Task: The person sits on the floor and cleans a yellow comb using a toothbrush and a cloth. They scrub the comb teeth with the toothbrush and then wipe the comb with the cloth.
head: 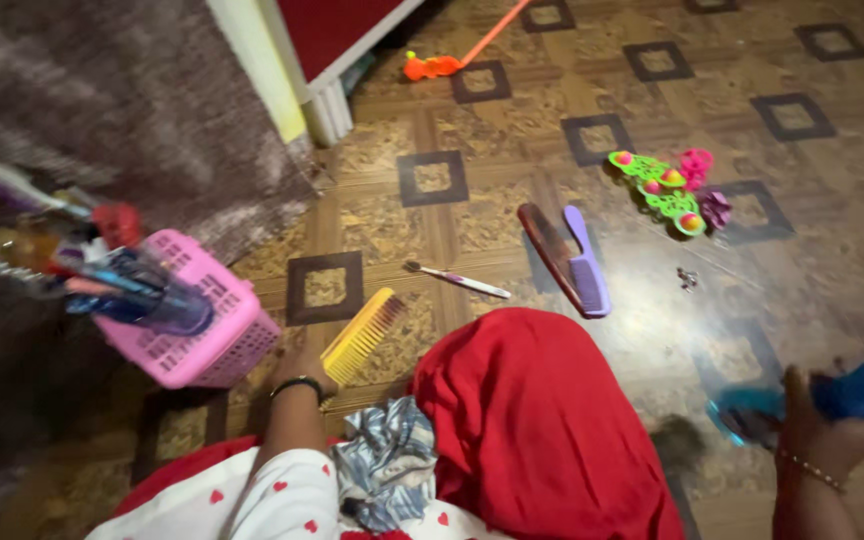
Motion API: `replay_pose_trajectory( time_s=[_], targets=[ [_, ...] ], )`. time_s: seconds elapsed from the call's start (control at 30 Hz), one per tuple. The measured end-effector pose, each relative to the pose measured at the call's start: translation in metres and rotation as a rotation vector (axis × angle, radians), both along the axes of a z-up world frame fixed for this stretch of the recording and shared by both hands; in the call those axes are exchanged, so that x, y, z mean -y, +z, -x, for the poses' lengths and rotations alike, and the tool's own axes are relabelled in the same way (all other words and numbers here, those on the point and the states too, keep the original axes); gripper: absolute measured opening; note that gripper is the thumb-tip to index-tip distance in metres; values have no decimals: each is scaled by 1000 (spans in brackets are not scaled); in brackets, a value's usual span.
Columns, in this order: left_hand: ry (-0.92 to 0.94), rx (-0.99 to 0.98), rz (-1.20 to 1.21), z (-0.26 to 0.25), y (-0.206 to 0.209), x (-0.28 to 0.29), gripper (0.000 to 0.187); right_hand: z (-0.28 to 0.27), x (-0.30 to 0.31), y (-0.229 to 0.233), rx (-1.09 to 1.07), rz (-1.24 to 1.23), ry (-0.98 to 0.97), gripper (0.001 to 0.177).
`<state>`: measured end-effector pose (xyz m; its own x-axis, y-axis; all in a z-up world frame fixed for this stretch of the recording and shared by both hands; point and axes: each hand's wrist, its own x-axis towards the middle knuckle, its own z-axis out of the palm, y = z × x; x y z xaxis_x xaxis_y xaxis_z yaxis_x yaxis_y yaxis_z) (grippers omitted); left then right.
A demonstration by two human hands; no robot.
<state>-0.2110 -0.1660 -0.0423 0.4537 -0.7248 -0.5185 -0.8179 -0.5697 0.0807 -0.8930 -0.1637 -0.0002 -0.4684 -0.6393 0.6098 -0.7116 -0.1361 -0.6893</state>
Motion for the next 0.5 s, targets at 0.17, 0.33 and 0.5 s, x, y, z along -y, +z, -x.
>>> replay_pose_trajectory(
  time_s=[0.17,0.33,0.5],
  targets=[
    [-218,-42,172,-16,-41,7,59,-102,29,92,421,66,526,31],
    [69,-701,819,-34,-21,26,43,-221,22,167,579,-27,959,33],
    [121,-1636,881,-49,84,-25,54,-344,-26,189,848,-297,1243,53]
  ],
)
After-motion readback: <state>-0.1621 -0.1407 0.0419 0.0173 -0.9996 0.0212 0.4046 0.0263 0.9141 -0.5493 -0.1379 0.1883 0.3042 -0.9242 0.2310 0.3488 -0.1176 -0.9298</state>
